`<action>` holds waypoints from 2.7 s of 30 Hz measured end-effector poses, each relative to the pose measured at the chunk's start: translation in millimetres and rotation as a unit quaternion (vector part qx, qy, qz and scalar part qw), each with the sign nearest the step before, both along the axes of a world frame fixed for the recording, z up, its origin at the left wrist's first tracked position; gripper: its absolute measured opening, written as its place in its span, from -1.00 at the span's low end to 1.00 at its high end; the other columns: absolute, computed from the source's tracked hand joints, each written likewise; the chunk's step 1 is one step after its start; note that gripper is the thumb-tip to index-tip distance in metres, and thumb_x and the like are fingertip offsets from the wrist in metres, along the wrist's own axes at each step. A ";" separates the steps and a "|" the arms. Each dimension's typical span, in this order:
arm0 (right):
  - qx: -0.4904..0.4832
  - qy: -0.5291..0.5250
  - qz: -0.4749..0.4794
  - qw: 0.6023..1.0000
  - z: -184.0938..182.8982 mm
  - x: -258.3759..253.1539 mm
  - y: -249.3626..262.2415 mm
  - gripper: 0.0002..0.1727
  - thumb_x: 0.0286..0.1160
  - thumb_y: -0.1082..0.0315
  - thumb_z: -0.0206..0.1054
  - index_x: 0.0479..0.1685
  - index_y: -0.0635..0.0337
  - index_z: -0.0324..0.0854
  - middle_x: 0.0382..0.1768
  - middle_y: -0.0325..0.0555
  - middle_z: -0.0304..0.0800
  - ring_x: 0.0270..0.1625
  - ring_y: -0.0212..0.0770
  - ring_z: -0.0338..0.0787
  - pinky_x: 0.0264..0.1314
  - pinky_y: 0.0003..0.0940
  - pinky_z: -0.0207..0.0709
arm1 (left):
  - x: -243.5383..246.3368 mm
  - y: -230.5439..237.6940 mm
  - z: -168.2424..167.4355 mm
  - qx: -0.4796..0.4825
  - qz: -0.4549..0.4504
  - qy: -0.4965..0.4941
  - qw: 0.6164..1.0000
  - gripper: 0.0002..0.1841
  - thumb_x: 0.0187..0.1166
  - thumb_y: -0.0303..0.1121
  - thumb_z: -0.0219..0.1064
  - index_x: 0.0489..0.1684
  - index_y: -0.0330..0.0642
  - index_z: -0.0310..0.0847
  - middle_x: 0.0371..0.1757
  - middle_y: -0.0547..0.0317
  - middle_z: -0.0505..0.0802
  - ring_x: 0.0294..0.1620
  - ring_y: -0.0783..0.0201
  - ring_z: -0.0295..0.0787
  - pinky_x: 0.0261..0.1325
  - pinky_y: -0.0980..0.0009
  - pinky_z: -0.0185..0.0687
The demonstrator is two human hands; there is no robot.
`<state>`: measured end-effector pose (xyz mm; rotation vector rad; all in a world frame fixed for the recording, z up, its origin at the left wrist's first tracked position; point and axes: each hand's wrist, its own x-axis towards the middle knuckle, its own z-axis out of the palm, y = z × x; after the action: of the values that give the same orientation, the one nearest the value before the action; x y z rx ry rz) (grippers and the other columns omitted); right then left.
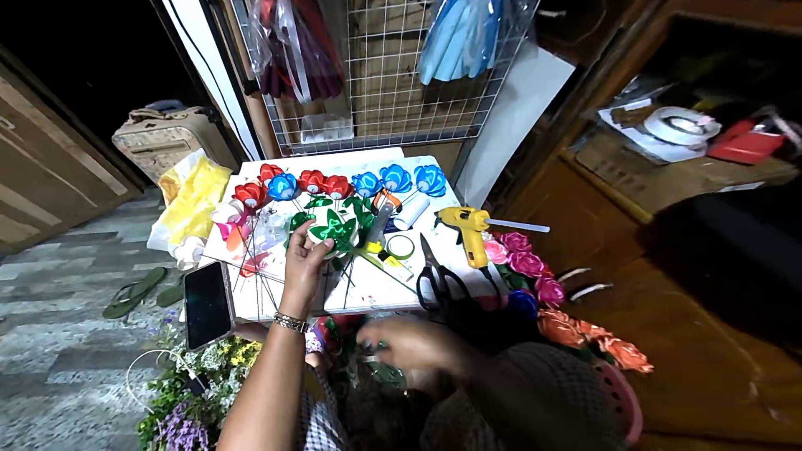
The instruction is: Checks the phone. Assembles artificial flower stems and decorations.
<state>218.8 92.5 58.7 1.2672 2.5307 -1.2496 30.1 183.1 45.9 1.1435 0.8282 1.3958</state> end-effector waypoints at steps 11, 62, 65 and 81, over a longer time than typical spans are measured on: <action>0.375 0.337 -0.396 0.767 -6.1 20.3 29.6 -0.36 0.35 0.21 0.50 0.44 0.32 0.53 0.52 0.20 0.49 0.45 -0.02 0.58 0.32 -0.12 0.57 | 40.4 -16.8 -10.6 0.011 -0.142 0.013 0.990 -0.61 0.56 -0.51 0.23 0.37 -0.16 0.52 0.09 0.25 0.84 -0.03 0.41 0.83 0.08 0.36 0.79; 0.420 0.404 -0.274 0.765 -38.8 25.7 47.3 -0.76 0.56 0.23 0.39 0.02 0.05 0.92 0.67 0.27 0.34 0.72 0.03 0.35 0.68 -0.13 0.36 | 36.3 -14.5 -13.1 0.062 -0.134 0.064 0.987 -0.17 0.38 -0.61 0.40 0.77 -0.17 0.12 0.11 0.18 0.87 0.00 0.41 0.85 0.14 0.44 0.76; 0.403 0.415 -0.279 0.766 -42.9 25.6 49.2 -0.75 0.55 0.23 0.39 0.01 0.09 0.91 0.68 0.28 0.34 0.71 0.01 0.38 0.65 -0.15 0.41 | 37.6 -15.4 -12.5 0.049 -0.135 0.065 0.987 -0.16 0.38 -0.64 0.39 0.78 -0.16 0.12 0.08 0.19 0.87 -0.03 0.42 0.84 0.11 0.45 0.77; -0.089 0.368 -0.230 0.897 -4.3 33.6 7.7 -0.44 0.89 0.12 -0.22 -0.12 0.23 0.71 -0.63 -0.50 0.69 -0.71 -0.69 0.44 -0.62 -0.72 0.33 | -10.4 1.7 8.2 0.097 0.026 0.119 0.988 -0.06 0.41 -0.55 0.44 0.84 0.01 -0.04 0.31 0.26 0.76 0.13 0.45 0.78 0.19 0.45 0.72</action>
<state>252.4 100.2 54.4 1.6448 2.4835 -2.4014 19.7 184.8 54.1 1.4682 0.9094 1.4248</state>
